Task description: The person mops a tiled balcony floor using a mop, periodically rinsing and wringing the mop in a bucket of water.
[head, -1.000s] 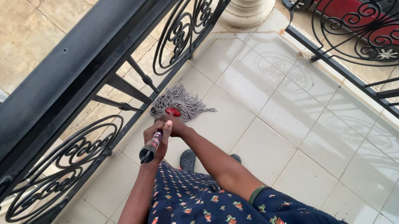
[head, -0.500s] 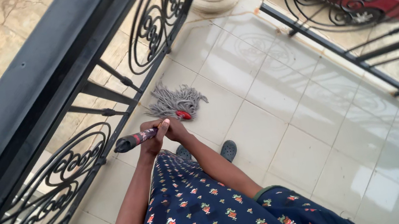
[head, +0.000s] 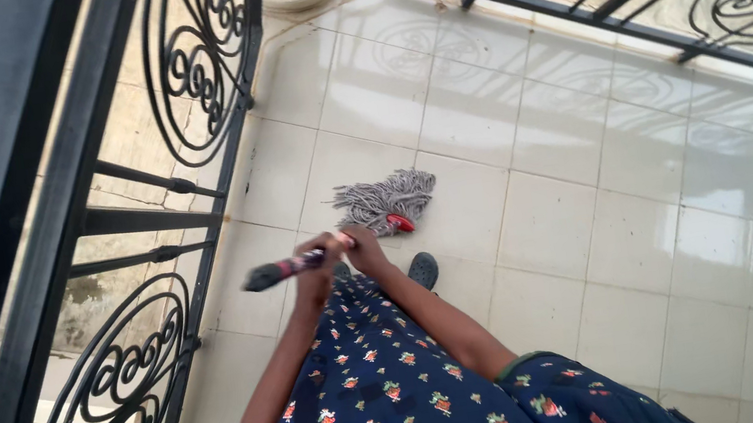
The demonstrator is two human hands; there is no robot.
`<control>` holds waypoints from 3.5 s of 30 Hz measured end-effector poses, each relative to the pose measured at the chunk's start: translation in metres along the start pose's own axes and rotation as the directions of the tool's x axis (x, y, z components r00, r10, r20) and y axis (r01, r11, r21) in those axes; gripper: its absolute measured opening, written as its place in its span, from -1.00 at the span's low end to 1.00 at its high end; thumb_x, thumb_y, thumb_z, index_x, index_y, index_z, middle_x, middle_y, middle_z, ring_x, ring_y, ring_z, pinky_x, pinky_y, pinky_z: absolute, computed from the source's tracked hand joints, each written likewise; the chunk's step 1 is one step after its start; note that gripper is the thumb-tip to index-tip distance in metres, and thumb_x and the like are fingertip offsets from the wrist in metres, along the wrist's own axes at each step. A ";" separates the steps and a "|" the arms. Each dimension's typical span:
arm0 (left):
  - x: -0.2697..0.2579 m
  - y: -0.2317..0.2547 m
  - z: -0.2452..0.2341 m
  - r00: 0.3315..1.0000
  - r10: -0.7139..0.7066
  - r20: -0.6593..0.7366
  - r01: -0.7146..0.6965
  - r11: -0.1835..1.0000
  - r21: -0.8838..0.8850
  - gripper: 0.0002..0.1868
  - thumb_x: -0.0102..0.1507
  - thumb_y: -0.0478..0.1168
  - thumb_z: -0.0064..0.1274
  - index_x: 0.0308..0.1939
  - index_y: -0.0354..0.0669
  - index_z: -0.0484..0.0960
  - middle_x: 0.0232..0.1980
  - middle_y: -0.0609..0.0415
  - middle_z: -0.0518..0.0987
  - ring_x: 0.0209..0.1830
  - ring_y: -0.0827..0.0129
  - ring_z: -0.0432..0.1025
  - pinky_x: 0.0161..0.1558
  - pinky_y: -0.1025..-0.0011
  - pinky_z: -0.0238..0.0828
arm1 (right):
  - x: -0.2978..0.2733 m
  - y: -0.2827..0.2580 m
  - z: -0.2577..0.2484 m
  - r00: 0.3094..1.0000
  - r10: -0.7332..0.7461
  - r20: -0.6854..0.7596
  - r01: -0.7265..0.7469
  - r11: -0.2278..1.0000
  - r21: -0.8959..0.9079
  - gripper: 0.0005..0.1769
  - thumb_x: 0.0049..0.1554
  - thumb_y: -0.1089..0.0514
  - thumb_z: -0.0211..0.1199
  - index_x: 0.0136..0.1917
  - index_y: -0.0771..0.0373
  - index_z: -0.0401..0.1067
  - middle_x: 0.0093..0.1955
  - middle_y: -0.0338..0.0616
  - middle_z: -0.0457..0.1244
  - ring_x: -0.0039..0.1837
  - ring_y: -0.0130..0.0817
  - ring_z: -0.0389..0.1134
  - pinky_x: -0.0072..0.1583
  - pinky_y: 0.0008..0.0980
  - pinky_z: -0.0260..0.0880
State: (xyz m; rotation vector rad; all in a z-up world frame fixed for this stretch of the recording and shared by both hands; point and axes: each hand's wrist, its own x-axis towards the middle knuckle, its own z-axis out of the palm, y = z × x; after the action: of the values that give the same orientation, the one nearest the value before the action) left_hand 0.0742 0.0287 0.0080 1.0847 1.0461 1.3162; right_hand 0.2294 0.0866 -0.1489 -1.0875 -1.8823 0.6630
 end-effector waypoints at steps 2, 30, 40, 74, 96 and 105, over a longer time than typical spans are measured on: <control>-0.004 0.006 -0.015 0.992 -0.047 -0.113 0.046 0.999 -0.012 -0.60 0.38 -0.10 0.04 -0.38 -0.39 0.68 -0.50 0.19 0.48 -0.48 0.57 0.27 -0.38 0.52 0.19 | 0.005 -0.005 0.023 0.999 -0.041 0.016 0.042 0.999 -0.012 -0.78 -0.06 0.37 0.17 -0.09 0.26 0.40 -0.16 0.03 0.32 -0.05 0.10 0.32 0.02 -0.08 0.28; -0.041 -0.101 0.176 0.863 -0.113 0.492 0.094 0.994 0.064 -0.72 0.38 -0.27 -0.05 -0.38 -0.37 0.60 -0.37 0.10 0.52 -0.36 0.46 0.32 -0.15 0.43 0.33 | -0.148 0.058 -0.192 0.845 0.531 -0.062 -0.529 0.812 -0.248 -0.72 -0.06 0.06 0.42 -0.17 0.21 0.40 -0.09 0.04 0.30 0.12 0.08 0.30 0.15 -0.08 0.32; -0.075 -0.086 0.242 0.787 0.020 0.617 -0.194 0.957 0.216 -0.80 0.30 -0.33 0.10 -0.39 -0.41 0.57 -0.34 0.02 0.60 -0.22 0.36 0.49 -0.08 0.42 0.41 | -0.190 0.061 -0.216 0.898 0.106 -0.426 -0.234 0.936 -0.261 -0.82 -0.03 0.25 0.27 -0.09 0.18 0.43 -0.07 -0.10 0.31 0.19 0.02 0.33 0.51 0.08 0.00; -0.102 -0.052 0.240 0.727 -0.090 0.680 -0.179 0.932 0.314 -0.69 0.33 -0.19 0.04 -0.43 -0.34 0.56 -0.46 0.03 0.52 -0.41 0.38 0.38 -0.18 0.35 0.35 | -0.217 0.044 -0.223 0.967 0.229 -0.114 -0.250 0.941 -0.229 -0.92 -0.02 0.07 0.31 -0.21 0.04 0.54 -0.24 -0.30 0.38 -0.08 -0.24 0.32 0.09 -0.17 0.17; -0.178 0.003 -0.034 0.991 0.111 -0.075 -0.088 0.962 0.258 -0.71 0.35 -0.27 0.03 -0.41 -0.40 0.65 -0.42 0.05 0.56 -0.39 0.46 0.37 -0.25 0.43 0.30 | -0.120 -0.069 0.072 0.958 0.005 0.288 -0.003 1.000 -0.007 -0.83 -0.06 0.18 0.30 -0.15 0.18 0.47 -0.13 -0.05 0.35 0.05 0.07 0.35 0.08 -0.05 0.36; -0.192 -0.104 -0.021 0.987 0.131 0.089 -0.123 0.988 -0.089 -0.69 0.37 -0.26 -0.04 -0.43 -0.34 0.59 -0.37 0.11 0.59 -0.38 0.51 0.32 -0.25 0.47 0.31 | -0.194 -0.059 0.008 0.935 0.232 0.267 -0.167 0.955 -0.246 -0.93 -0.01 0.26 0.21 -0.21 0.15 0.48 -0.16 0.01 0.37 -0.01 0.08 0.37 0.05 -0.01 0.35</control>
State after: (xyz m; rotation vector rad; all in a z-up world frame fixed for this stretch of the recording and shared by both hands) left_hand 0.0737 -0.1601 -0.1036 1.1553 0.8563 1.3835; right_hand 0.2496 -0.1119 -0.1856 -1.4013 -2.1557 0.7807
